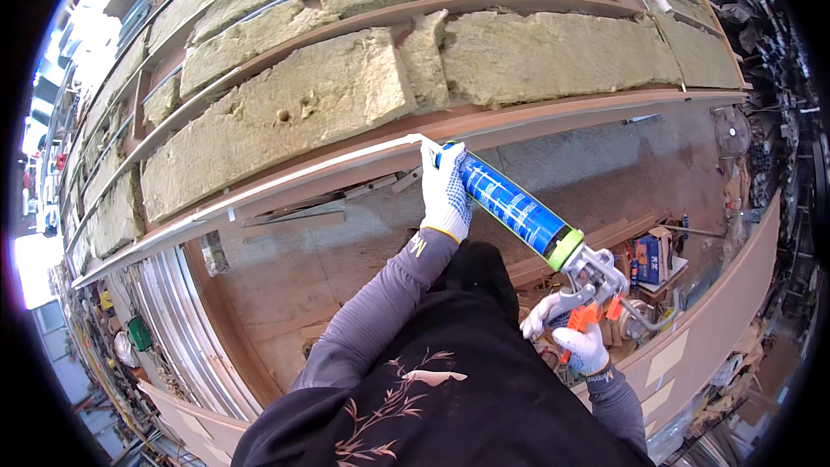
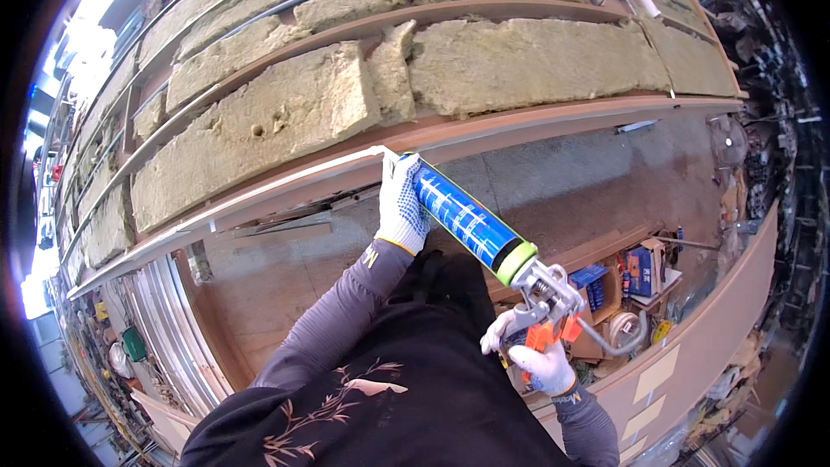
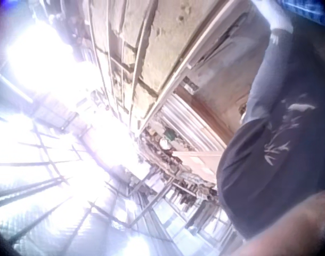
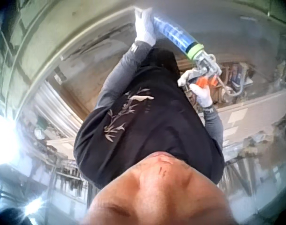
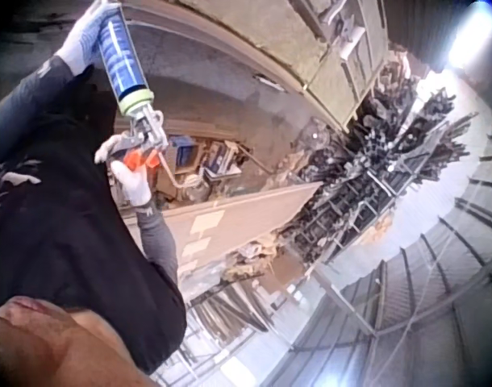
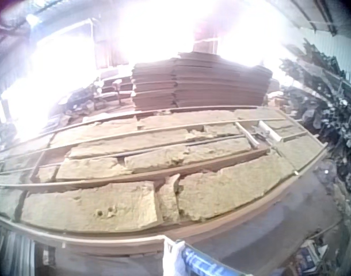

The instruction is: The person applies sealant along the edges of a wooden frame using a caulking gun. They walk around the frame, apply sealant to multiple sections, and briefly retrieve a new sealant tube from a box before continuing the application.

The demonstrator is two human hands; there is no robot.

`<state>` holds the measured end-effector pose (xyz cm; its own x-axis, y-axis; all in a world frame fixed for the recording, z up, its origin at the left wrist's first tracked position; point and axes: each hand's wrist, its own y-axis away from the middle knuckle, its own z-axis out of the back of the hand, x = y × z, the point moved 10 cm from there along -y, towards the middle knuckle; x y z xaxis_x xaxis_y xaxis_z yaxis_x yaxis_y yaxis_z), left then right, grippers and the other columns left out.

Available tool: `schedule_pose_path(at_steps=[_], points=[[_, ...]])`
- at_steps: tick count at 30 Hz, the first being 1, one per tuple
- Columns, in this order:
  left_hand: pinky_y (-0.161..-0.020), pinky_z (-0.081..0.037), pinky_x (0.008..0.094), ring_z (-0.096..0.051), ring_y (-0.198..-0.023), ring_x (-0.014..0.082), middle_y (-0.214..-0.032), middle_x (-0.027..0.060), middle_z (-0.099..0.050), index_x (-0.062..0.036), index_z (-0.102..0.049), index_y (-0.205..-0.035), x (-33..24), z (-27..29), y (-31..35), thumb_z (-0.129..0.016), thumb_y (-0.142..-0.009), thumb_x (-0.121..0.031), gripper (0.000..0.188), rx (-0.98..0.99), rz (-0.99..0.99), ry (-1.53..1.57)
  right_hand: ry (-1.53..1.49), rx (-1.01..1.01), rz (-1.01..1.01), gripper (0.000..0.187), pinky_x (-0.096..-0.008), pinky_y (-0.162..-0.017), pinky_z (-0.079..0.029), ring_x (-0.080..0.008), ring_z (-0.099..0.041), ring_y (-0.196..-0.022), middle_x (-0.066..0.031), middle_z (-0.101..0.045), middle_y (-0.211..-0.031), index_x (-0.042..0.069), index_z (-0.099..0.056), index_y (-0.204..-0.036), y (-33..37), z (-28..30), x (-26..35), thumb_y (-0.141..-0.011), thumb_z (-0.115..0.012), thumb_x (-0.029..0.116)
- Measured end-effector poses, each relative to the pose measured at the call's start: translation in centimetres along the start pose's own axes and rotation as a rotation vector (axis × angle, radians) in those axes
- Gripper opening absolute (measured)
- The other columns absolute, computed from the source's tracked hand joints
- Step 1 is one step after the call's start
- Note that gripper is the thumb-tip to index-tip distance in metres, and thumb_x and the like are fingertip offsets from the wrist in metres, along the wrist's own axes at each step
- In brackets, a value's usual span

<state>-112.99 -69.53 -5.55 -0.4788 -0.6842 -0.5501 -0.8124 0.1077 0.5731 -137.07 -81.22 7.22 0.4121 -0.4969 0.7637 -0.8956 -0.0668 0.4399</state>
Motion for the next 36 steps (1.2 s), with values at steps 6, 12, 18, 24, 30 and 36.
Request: schedule_pose_path(at_steps=[6, 12, 18, 24, 30, 36], points=[[-0.077, -0.051, 0.0307, -0.056, -0.089, 0.0139, -0.103, 0.0053, -0.056, -0.0075, -0.044, -0.136, 4.5, -4.1, -0.4, -0.071, -0.090, -0.012, 0.054, 0.072, 0.045, -0.032, -0.105, -0.086, 0.015, 0.033, -0.0426, -0.084, -0.049, -0.0252, -0.061, -0.085, -0.0108, -0.059, -0.088, 0.001, -0.056, -0.109, 2.4, 4.1, -0.1, -0.084, -0.070, 0.017], [-0.075, -0.052, 0.0316, -0.058, -0.087, 0.0148, -0.105, 0.0070, -0.058, -0.0068, -0.039, -0.145, 10.6, -11.0, -1.1, -0.073, -0.090, -0.016, 0.065, 0.108, 0.055, -0.187, -0.155, -0.210, 0.010, 0.021, -0.0405, -0.075, -0.046, -0.0222, -0.056, -0.077, -0.0087, -0.056, -0.083, 0.002, -0.055, -0.105, 4.6, 11.6, 2.5, -0.089, -0.062, 0.012], [-0.077, -0.052, 0.0298, -0.057, -0.088, 0.0134, -0.105, 0.0070, -0.058, -0.0041, -0.036, -0.147, 19.4, -19.4, -2.2, -0.072, -0.090, -0.014, 0.069, 0.163, 0.017, -0.175, -0.187, -0.278, 0.037, 0.014, -0.0356, -0.068, -0.046, -0.0197, -0.055, -0.070, -0.0079, -0.055, -0.077, 0.000, -0.055, -0.102, 6.2, 21.5, 7.5, -0.090, -0.060, 0.007], [-0.076, -0.052, 0.0298, -0.057, -0.088, 0.0139, -0.103, 0.0076, -0.059, -0.0040, -0.038, -0.145, 27.6, -28.4, -3.1, -0.071, -0.090, -0.015, 0.065, 0.192, 0.006, -0.318, -0.228, -0.314, 0.095, 0.007, -0.0348, -0.062, -0.044, -0.0168, -0.051, -0.063, -0.0068, -0.053, -0.075, 0.003, -0.054, -0.101, 7.9, 32.5, 11.6, -0.095, -0.056, 0.004], [-0.068, -0.048, 0.0286, -0.053, -0.076, 0.0097, -0.088, 0.0008, -0.055, -0.0094, -0.050, -0.118, 33.3, -34.2, -4.6, -0.068, -0.090, -0.014, 0.034, 0.152, -0.210, -0.364, -0.195, -0.323, 0.091, 0.005, -0.0316, -0.055, -0.034, -0.0121, -0.040, -0.055, -0.0007, -0.042, -0.068, 0.007, -0.051, -0.103, 8.5, 41.9, 14.2, -0.102, -0.051, 0.012], [-0.063, -0.051, 0.0321, -0.056, -0.076, 0.0159, -0.098, 0.0105, -0.057, -0.0034, -0.042, -0.132, 36.8, -38.0, -3.9, -0.074, -0.086, -0.023, 0.059, 0.157, -0.198, -0.375, -0.133, -0.453, 0.029, 0.011, -0.0327, -0.057, -0.040, -0.0137, -0.044, -0.055, -0.0011, -0.044, -0.069, 0.008, -0.050, -0.096, 9.5, 48.0, 15.6, -0.101, -0.051, 0.018]])
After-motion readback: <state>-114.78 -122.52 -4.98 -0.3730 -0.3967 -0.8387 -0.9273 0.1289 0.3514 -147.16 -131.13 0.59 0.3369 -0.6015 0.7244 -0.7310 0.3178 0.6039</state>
